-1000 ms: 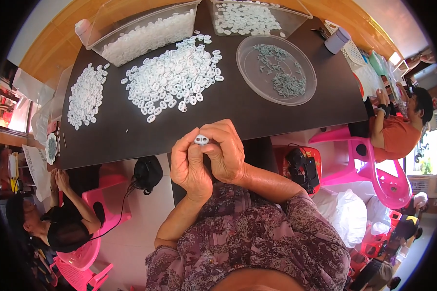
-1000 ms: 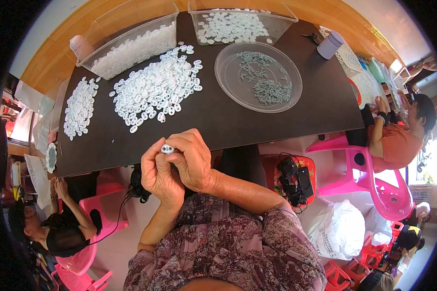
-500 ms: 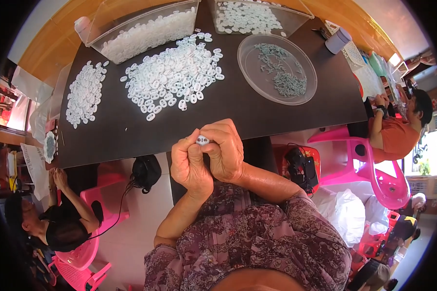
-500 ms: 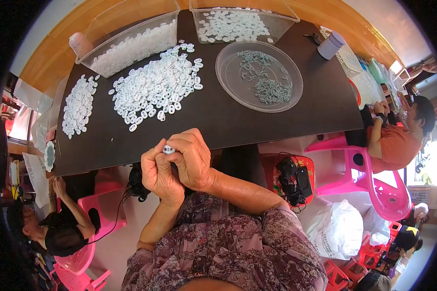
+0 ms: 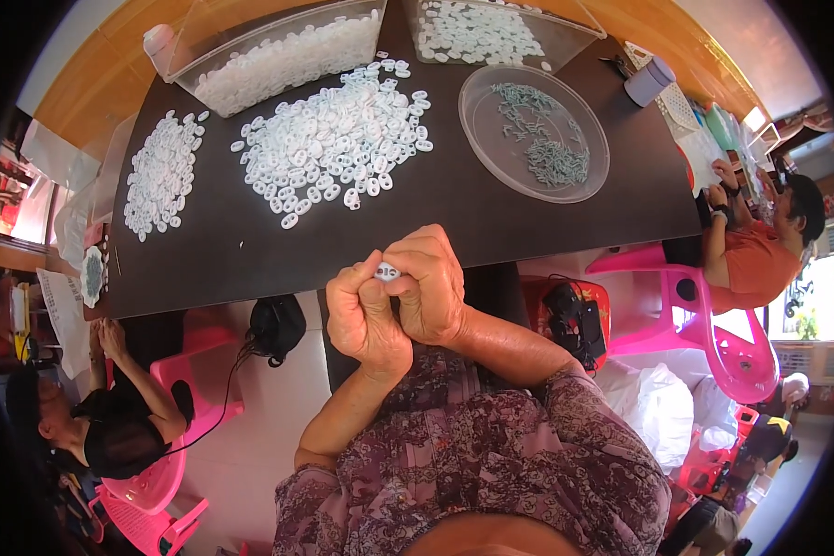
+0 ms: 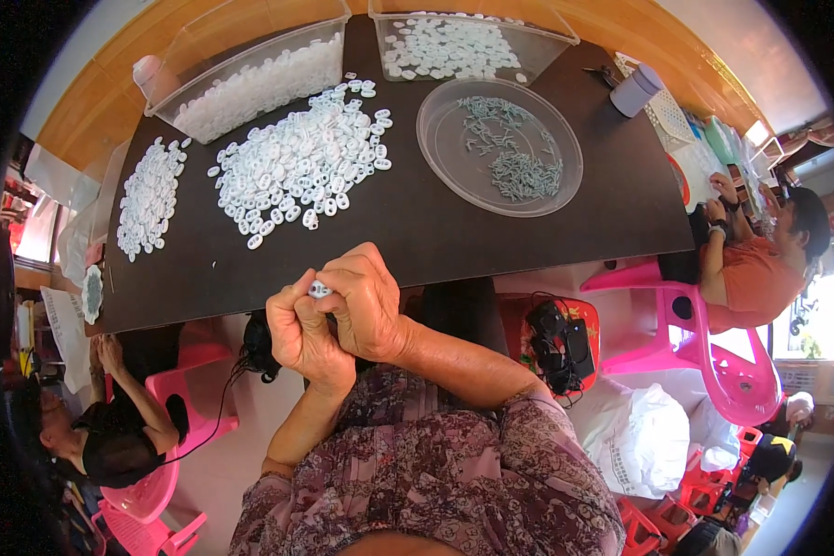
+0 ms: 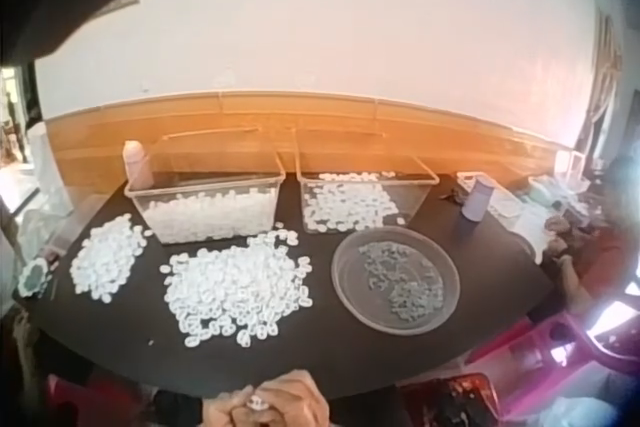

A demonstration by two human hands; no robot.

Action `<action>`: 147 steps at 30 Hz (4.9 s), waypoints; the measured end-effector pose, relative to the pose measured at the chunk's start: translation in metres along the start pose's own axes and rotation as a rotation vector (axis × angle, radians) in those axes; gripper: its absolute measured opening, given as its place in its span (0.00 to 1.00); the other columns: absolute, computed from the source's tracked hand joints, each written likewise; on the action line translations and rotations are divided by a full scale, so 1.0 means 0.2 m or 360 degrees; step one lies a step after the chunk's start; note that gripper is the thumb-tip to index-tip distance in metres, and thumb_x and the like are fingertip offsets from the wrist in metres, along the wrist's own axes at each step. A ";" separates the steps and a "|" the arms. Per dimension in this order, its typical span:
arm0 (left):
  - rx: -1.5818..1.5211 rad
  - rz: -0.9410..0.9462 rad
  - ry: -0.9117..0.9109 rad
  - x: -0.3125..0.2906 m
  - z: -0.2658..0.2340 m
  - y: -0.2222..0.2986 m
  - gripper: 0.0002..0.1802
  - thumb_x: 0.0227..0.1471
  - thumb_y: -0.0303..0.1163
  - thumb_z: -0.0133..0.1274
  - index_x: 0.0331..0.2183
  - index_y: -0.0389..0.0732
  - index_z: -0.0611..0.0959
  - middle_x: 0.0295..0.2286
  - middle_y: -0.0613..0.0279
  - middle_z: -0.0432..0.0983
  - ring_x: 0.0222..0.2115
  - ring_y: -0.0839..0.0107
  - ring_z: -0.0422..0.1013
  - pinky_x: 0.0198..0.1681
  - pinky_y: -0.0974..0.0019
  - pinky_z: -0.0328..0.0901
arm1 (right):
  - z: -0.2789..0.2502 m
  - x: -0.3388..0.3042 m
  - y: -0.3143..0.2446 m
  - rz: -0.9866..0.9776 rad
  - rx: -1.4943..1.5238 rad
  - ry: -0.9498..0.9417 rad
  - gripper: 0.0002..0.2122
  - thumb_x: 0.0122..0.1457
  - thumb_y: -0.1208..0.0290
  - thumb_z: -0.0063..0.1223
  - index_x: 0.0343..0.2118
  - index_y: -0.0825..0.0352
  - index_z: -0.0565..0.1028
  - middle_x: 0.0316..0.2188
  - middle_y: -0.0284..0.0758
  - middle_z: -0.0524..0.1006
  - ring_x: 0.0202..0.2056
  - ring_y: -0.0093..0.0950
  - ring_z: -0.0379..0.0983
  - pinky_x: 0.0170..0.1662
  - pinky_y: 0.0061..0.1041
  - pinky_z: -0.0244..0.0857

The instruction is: Manually assembling small plastic components by inserting gray pins into white circular plastic pieces.

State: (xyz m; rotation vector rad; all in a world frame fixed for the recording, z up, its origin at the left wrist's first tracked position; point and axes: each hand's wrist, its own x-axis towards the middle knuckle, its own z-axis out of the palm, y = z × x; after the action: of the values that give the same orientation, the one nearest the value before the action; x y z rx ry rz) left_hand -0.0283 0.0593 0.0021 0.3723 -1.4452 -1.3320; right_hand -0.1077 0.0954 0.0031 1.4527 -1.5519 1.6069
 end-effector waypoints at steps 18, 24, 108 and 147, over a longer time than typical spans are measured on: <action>0.0037 -0.0179 -0.0063 -0.01 -0.01 -0.08 0.14 0.59 0.33 0.43 0.40 0.31 0.74 0.36 0.61 0.72 0.35 0.79 0.66 0.40 0.74 0.63 | -0.02 -0.03 0.02 0.0172 -0.0043 -0.0046 0.11 0.45 0.83 0.54 0.34 0.72 0.70 0.30 0.40 0.73 0.28 0.35 0.68 0.30 0.27 0.64; 0.0022 -0.0414 -0.0085 0.02 0.00 -0.04 0.16 0.59 0.31 0.43 0.44 0.29 0.71 0.35 0.61 0.72 0.32 0.80 0.67 0.36 0.77 0.64 | -0.05 -0.02 0.06 0.0236 -0.0087 -0.0120 0.09 0.46 0.84 0.54 0.32 0.72 0.72 0.29 0.39 0.75 0.28 0.33 0.69 0.31 0.27 0.65; -0.0124 -0.0742 -0.0218 0.25 -0.18 -0.13 0.06 0.48 0.21 0.54 0.32 0.33 0.79 0.25 0.67 0.74 0.26 0.82 0.67 0.30 0.79 0.61 | 0.01 0.17 0.14 0.1302 0.0394 -0.0818 0.04 0.49 0.77 0.54 0.28 0.71 0.73 0.22 0.32 0.73 0.25 0.17 0.69 0.28 0.19 0.63; -0.0017 -0.0610 -0.0336 0.19 -0.07 -0.18 0.07 0.51 0.29 0.53 0.31 0.36 0.77 0.25 0.64 0.75 0.25 0.80 0.69 0.25 0.80 0.60 | -0.68 0.29 0.83 0.0518 -0.0962 -0.0928 0.02 0.46 0.75 0.52 0.22 0.64 0.75 0.21 0.39 0.73 0.31 0.39 0.69 0.34 0.35 0.61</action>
State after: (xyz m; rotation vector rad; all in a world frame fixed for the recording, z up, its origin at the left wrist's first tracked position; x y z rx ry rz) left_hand -0.0451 0.0101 -0.0132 0.5339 -1.5926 -1.7275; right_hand -0.3200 0.1605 0.0129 1.4180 -2.4326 0.7329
